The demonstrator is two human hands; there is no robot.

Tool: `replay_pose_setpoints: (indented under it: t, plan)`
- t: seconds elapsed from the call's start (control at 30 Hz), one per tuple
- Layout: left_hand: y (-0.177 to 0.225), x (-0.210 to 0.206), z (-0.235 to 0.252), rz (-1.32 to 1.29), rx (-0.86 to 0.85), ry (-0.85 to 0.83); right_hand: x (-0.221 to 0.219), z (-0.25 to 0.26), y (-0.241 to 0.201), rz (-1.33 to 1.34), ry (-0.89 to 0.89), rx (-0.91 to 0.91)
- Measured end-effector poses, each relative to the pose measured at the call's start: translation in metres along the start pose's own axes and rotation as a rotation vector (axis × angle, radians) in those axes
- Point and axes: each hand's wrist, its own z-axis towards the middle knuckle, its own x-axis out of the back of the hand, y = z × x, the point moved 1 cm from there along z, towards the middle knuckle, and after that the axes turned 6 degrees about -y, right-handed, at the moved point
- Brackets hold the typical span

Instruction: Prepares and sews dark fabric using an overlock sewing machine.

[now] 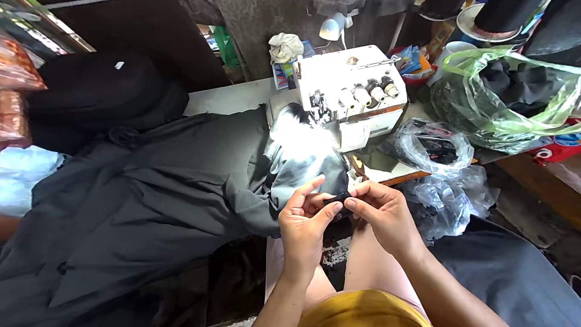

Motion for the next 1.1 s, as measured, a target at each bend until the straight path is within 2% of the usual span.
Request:
replay_pose_setpoints:
  t: [0.13, 0.27, 0.33, 0.4, 0.6, 0.77, 0.87, 0.93, 1.0, 1.1]
  plan:
    - [-0.003, 0.001, 0.0, 0.031, -0.012, -0.013, -0.001, -0.002, 0.004, 0.02, 0.049, 0.038]
    - [-0.001, 0.001, -0.002, 0.05, 0.21, -0.099, 0.0, 0.0, 0.003, 0.032, 0.086, 0.038]
    - [-0.005, 0.001, -0.005, 0.048, 0.243, -0.137, 0.0, 0.001, 0.004, 0.06, 0.078, 0.046]
    - [-0.009, 0.001, -0.007, 0.093, 0.169, -0.133, -0.002, 0.002, 0.006, 0.088, 0.062, 0.041]
    - [-0.014, 0.007, 0.003, 0.52, -0.193, -0.102, -0.011, 0.014, 0.012, 0.189, 0.078, -0.043]
    - [-0.007, 0.01, 0.052, 0.743, -0.173, -0.065, -0.007, 0.07, 0.017, 0.066, 0.106, 0.006]
    - [0.004, 0.011, 0.079, 0.967, -0.292, 0.001, 0.003, 0.116, 0.019, -0.005, 0.094, -0.07]
    - [0.003, 0.009, 0.094, 1.097, -0.411, -0.029, 0.007, 0.136, 0.025, -0.088, 0.07, -0.156]
    - [-0.01, 0.011, 0.105, 1.162, -0.525, -0.127, 0.009, 0.144, 0.032, -0.207, 0.073, -0.204]
    - [-0.026, 0.015, 0.111, 1.234, -0.539, -0.258, 0.008, 0.147, 0.036, -0.284, 0.07, -0.257]
